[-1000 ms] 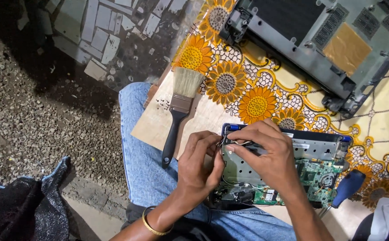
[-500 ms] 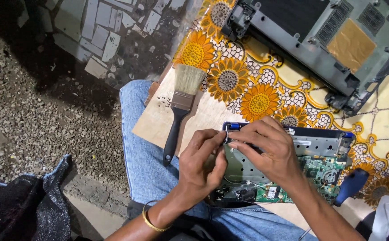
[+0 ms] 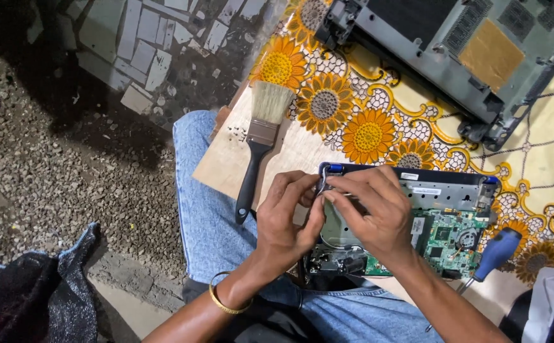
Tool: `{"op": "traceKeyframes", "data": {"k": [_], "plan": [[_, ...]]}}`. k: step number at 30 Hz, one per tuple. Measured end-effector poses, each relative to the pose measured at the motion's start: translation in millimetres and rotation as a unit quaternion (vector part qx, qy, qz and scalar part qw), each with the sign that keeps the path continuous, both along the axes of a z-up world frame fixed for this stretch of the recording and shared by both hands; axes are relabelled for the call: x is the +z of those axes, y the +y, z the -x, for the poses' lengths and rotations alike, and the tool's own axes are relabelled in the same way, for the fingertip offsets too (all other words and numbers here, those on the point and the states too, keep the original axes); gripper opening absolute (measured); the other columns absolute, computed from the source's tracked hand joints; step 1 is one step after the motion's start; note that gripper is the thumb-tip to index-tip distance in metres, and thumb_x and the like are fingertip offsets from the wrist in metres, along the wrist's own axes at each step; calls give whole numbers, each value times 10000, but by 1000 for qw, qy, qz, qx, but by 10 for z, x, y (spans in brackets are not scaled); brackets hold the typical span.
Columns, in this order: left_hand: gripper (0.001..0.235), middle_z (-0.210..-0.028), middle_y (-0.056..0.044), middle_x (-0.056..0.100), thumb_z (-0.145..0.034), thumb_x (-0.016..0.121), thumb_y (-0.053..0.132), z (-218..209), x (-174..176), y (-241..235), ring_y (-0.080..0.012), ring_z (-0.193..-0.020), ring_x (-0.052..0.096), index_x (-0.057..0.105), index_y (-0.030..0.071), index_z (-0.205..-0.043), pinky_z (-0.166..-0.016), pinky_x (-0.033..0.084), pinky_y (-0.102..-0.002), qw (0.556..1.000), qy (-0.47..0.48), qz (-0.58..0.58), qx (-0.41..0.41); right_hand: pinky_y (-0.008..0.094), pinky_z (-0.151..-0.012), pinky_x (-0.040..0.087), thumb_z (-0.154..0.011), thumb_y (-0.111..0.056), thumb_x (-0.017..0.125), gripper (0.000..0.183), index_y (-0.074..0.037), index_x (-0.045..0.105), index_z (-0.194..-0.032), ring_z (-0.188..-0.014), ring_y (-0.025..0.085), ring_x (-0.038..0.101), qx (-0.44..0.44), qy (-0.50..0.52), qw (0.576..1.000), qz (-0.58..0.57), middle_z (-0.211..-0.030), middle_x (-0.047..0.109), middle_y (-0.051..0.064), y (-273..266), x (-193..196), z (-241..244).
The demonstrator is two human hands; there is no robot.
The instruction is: The person uses a screwdriver to remove screws from a disassembled laptop motherboard. They then use their hands to disconnect and manipulate small ribbon cables and connectors on the circuit board.
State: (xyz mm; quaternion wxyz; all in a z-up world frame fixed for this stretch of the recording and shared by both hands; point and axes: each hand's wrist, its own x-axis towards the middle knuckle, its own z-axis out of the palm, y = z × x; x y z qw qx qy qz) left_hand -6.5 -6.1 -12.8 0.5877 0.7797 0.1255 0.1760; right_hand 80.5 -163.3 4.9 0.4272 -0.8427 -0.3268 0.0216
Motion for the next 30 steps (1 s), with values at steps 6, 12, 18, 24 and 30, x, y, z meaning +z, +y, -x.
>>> {"op": "traceKeyframes", "data": {"k": [6, 12, 18, 24, 30], "plan": [[220, -1042, -138, 718, -967, 746, -16, -4, 57, 13, -234, -712, 736, 790, -41, -1181, -641, 654, -371, 1000, -3, 1, -10, 391, -755, 597, -964, -77, 881, 186, -119, 896, -1145, -839, 287, 711, 3, 27, 1000, 2, -913, 779, 58, -54, 101, -71], [199, -1039, -138, 719, -965, 758, -8, 5, 21, -6, -240, -721, 737, 789, -29, -1161, -641, 657, -367, 1000, -4, 5, -3, 401, -754, 586, -951, -80, 880, 199, -170, 916, -1125, -814, 272, 678, 32, 34, 999, 6, -895, 763, 53, -115, 69, -170], [167, -1031, -135, 727, -971, 760, 4, 16, -20, -9, -226, -735, 736, 802, -18, -1131, -643, 659, -345, 1000, -12, -2, -3, 399, -757, 571, -989, -103, 844, 185, -185, 913, -1139, -800, 261, 648, 52, 59, 997, 15, -889, 753, 47, -103, 98, -262], [180, -1024, -145, 728, -968, 759, -17, 9, 1, -5, -236, -758, 751, 802, -29, -1142, -656, 673, -338, 1000, -15, -5, -2, 392, -747, 571, -969, -101, 869, 198, -165, 904, -1153, -803, 257, 657, 38, 63, 997, 16, -880, 757, 42, -87, 110, -203], [191, -1039, -151, 735, -975, 759, -24, 15, 9, 1, -257, -780, 765, 799, -33, -1162, -675, 678, -342, 1000, -16, -6, -1, 392, -780, 585, -982, -100, 856, 201, -164, 895, -1169, -819, 257, 678, 31, 85, 996, 24, -874, 756, 36, -42, 152, -174]]}}
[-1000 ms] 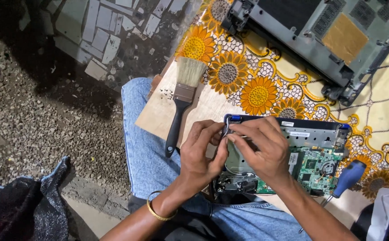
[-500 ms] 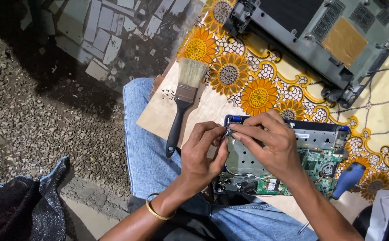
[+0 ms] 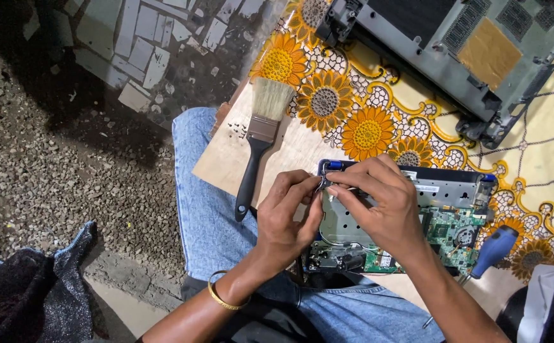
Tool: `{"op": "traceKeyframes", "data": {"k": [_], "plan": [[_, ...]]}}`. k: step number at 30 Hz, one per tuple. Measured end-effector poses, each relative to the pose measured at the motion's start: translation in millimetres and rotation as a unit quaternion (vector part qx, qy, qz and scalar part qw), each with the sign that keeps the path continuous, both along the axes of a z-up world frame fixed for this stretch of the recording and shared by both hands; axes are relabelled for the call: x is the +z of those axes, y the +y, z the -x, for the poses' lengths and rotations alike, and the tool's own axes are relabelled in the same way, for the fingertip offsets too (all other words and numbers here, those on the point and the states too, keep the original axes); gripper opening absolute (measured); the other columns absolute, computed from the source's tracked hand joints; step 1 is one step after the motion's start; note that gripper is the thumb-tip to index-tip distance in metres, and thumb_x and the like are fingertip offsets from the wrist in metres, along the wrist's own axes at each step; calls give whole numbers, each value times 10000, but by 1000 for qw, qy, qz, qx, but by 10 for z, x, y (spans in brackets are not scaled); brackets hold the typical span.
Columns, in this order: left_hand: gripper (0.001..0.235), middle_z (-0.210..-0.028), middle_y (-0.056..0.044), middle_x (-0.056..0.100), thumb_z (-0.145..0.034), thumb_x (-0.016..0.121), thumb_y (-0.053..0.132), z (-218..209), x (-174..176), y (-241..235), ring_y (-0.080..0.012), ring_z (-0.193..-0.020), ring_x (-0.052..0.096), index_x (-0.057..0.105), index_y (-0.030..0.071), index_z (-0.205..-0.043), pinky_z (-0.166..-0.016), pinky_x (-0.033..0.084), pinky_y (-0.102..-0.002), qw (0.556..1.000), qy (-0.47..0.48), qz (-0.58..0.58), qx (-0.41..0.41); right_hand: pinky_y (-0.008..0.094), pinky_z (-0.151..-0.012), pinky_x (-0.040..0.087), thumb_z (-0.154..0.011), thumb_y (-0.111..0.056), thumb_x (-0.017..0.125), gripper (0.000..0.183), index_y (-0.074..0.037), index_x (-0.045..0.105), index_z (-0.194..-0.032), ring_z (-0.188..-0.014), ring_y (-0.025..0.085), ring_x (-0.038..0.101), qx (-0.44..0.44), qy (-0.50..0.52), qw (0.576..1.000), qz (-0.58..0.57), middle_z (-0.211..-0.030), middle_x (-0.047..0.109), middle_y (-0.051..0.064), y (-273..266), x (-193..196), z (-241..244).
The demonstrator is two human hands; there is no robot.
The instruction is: The person uses a screwdriver to remove screws from a disassembled laptop motherboard. They then use their hands to disconnect and manipulate small ribbon cables and connectors on the circuit board.
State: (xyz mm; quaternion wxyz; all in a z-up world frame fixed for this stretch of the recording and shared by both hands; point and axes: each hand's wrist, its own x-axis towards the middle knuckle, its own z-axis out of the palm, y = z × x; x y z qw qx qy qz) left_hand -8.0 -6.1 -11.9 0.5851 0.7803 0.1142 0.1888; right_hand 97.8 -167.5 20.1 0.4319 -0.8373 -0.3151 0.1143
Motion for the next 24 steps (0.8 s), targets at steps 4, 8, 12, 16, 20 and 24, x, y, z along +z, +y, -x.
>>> {"op": "traceKeyframes", "data": {"k": [4, 8, 12, 16, 20, 24], "plan": [[187, -1029, -160, 735, -978, 744, -41, -18, 70, 25, -259, -770, 758, 801, -47, -1157, -655, 672, -340, 1000, -1, 1, -8, 426, -768, 581, -967, -83, 858, 177, -147, 896, -1128, -795, 288, 664, 9, 6, 1000, 19, -850, 749, 62, 26, 94, -51], [187, -1024, -176, 736, -979, 740, -48, -16, 75, 47, -256, -759, 760, 807, -59, -1154, -635, 662, -340, 1000, -2, 3, -14, 441, -754, 581, -955, -63, 852, 169, -128, 892, -1105, -804, 297, 672, 36, 18, 998, 37, -845, 746, 71, 66, 173, -125], [191, -1027, -185, 737, -988, 719, -43, 1, 57, 38, -252, -758, 756, 811, -62, -1155, -628, 659, -343, 1000, -5, 4, -13, 445, -754, 573, -945, -67, 852, 157, -123, 889, -1086, -818, 296, 668, 49, 28, 997, 56, -837, 740, 74, 61, 188, -141], [201, -1041, -182, 732, -980, 720, -56, 4, 46, 56, -272, -776, 758, 810, -69, -1159, -633, 651, -346, 1000, 1, 12, -23, 447, -754, 580, -943, -55, 847, 164, -124, 882, -1088, -823, 302, 674, 49, 33, 996, 63, -841, 746, 73, 73, 200, -157], [197, -1033, -188, 727, -969, 714, -75, 0, 50, 66, -278, -770, 755, 809, -77, -1142, -627, 643, -350, 999, 2, 15, -30, 440, -756, 575, -906, -27, 851, 179, -120, 882, -1055, -821, 298, 674, 59, 58, 993, 83, -826, 754, 75, 60, 172, -195], [190, -1031, -188, 725, -969, 705, -71, -3, 57, 73, -281, -770, 749, 806, -77, -1130, -627, 641, -354, 999, 0, 17, -34, 455, -756, 573, -875, -25, 869, 153, -101, 884, -1008, -824, 321, 687, 76, 74, 990, 95, -826, 769, 99, 121, 266, -271]]}}
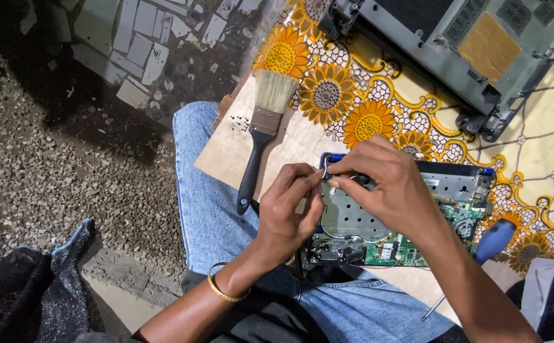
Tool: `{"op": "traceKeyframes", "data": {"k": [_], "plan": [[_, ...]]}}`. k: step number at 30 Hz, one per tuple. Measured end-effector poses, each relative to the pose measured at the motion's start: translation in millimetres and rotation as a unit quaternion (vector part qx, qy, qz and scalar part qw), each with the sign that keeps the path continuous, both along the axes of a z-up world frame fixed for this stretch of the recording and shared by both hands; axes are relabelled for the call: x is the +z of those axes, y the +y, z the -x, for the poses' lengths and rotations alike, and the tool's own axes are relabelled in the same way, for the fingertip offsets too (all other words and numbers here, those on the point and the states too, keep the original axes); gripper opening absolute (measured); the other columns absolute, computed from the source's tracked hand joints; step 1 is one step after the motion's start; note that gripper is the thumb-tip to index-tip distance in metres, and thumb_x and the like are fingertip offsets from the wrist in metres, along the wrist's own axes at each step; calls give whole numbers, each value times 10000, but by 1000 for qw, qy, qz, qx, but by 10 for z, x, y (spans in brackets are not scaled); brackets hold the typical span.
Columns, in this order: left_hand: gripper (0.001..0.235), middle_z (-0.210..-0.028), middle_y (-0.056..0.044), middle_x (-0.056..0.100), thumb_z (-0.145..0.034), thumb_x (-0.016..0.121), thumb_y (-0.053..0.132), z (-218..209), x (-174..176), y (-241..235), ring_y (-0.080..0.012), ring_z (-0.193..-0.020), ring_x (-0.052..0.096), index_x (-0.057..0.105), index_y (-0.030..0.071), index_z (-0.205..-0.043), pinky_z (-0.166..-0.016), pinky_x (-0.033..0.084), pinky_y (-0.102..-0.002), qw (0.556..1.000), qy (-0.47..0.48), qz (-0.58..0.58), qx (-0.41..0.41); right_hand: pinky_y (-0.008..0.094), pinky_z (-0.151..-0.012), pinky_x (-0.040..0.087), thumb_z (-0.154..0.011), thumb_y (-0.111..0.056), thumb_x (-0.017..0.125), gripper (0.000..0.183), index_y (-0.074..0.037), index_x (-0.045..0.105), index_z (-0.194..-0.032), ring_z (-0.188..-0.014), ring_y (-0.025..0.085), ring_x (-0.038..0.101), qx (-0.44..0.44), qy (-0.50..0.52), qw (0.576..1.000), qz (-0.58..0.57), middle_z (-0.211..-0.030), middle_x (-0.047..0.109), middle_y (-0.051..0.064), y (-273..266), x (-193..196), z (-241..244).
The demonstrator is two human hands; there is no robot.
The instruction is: The person uses a screwdriver to remove screws from a disassembled laptop motherboard. They then use their hands to disconnect and manipulate small ribbon cables and connectors on the circuit board.
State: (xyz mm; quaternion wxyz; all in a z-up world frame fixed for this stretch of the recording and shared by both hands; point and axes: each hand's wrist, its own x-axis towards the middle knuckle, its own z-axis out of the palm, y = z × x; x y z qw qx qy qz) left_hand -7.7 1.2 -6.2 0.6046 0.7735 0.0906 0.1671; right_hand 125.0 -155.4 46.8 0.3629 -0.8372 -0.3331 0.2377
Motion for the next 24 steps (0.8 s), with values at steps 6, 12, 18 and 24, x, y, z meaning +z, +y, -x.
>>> {"op": "traceKeyframes", "data": {"k": [6, 12, 18, 24], "plan": [[312, -1088, -157, 693, -1008, 666, -14, 45, -52, -41, -276, -800, 738, 720, -36, -1314, -659, 666, -395, 1000, 16, 8, 10, 476, -791, 573, -892, -92, 882, 168, -137, 870, -1053, -866, 330, 690, -12, -7, 1000, 7, -867, 768, 75, -30, -12, 59], [320, -1109, -163, 665, -1030, 670, 37, 77, -81, -66, -302, -818, 750, 667, -46, -1339, -688, 678, -394, 1000, 9, 24, 2, 445, -876, 514, -938, -131, 861, 236, -186, 825, -1165, -954, 270, 706, -29, -36, 999, 26, -937, 761, 0, -115, -75, 152], [340, -1088, -142, 639, -1053, 628, 131, 122, -191, -80, -278, -820, 736, 689, -17, -1353, -694, 659, -380, 1000, -14, 18, 4, 528, -922, 527, -937, -78, 850, 311, -153, 807, -1235, -1001, 359, 709, -61, -26, 998, 11, -992, 754, 72, -197, 25, 333], [357, -1176, -202, 633, -1005, 616, 36, 126, -99, -83, -372, -854, 768, 779, 19, -1323, -738, 669, -484, 996, -62, -45, -35, 537, -1016, 482, -957, -168, 888, 276, -212, 819, -1221, -1112, 344, 695, -123, -77, 989, 31, -1077, 750, 21, -481, -72, 458]]}}
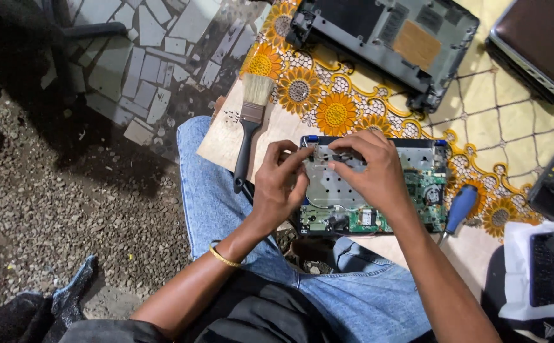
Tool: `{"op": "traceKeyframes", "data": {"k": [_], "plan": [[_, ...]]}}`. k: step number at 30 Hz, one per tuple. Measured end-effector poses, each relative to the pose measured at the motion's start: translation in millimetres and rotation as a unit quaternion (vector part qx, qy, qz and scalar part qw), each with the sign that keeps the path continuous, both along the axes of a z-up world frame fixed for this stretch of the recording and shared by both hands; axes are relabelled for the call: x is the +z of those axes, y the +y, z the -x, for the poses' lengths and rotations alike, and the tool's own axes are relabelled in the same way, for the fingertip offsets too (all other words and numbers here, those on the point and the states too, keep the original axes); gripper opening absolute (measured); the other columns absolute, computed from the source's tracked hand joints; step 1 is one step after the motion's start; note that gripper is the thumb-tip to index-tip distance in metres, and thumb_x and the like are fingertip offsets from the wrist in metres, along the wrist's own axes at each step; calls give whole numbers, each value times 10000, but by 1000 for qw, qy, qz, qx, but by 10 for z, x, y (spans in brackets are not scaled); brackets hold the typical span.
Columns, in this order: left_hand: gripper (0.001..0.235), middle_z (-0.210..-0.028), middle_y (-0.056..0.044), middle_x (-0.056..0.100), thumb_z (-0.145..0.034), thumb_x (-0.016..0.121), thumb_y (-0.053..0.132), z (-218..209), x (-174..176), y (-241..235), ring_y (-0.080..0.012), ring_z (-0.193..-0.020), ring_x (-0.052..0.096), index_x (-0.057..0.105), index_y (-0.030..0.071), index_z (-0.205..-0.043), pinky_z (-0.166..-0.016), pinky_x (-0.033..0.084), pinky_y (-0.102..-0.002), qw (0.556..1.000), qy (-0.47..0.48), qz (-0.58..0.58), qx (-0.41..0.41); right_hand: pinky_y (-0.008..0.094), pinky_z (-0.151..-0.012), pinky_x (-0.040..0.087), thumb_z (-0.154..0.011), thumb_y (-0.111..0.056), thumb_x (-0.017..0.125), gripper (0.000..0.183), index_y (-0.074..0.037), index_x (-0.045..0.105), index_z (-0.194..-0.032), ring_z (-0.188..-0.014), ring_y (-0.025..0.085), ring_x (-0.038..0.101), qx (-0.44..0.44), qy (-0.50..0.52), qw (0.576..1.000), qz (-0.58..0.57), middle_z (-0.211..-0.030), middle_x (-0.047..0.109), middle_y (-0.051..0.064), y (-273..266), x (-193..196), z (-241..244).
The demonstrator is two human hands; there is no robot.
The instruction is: The person uses a screwdriver to remove screws from a disassembled laptop motherboard. They then use their hands to disconnect and manipulate small ribbon cables and connectors on the circuit board.
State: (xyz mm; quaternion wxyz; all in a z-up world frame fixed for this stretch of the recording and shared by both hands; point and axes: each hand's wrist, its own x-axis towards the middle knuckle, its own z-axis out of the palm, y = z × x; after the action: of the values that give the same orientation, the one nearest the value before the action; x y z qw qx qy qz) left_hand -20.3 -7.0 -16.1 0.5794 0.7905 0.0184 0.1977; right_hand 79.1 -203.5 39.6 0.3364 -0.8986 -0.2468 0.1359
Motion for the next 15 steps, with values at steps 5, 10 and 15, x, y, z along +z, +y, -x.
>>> {"op": "traceKeyframes", "data": {"k": [5, 10, 15], "plan": [[362, -1178, -225, 620, -954, 653, -86, -15, -29, 7, -357, -836, 754, 785, -37, -1287, -750, 655, -469, 994, 17, -102, -41, 549, -1062, 449, -1021, -191, 855, 166, -200, 830, -1184, -1097, 324, 681, -33, -43, 998, 14, -1041, 757, 34, -236, -26, 113], [298, -1121, -200, 644, -975, 665, -59, -55, -96, 65, -315, -796, 753, 811, -18, -1232, -720, 653, -452, 987, 58, -134, -72, 501, -967, 486, -1063, -257, 832, 110, -207, 868, -1154, -965, 293, 699, -50, -20, 998, -19, -941, 787, 55, -461, -98, 281], [82, -996, -132, 655, -981, 784, 95, -336, -397, 92, -332, -778, 765, 838, 76, -1038, -696, 629, -440, 986, 109, -106, -72, 478, -1001, 451, -1033, -237, 845, 57, -222, 878, -1078, -1022, 243, 665, -52, -92, 994, -1, -925, 768, -9, -477, -245, 444]]}}
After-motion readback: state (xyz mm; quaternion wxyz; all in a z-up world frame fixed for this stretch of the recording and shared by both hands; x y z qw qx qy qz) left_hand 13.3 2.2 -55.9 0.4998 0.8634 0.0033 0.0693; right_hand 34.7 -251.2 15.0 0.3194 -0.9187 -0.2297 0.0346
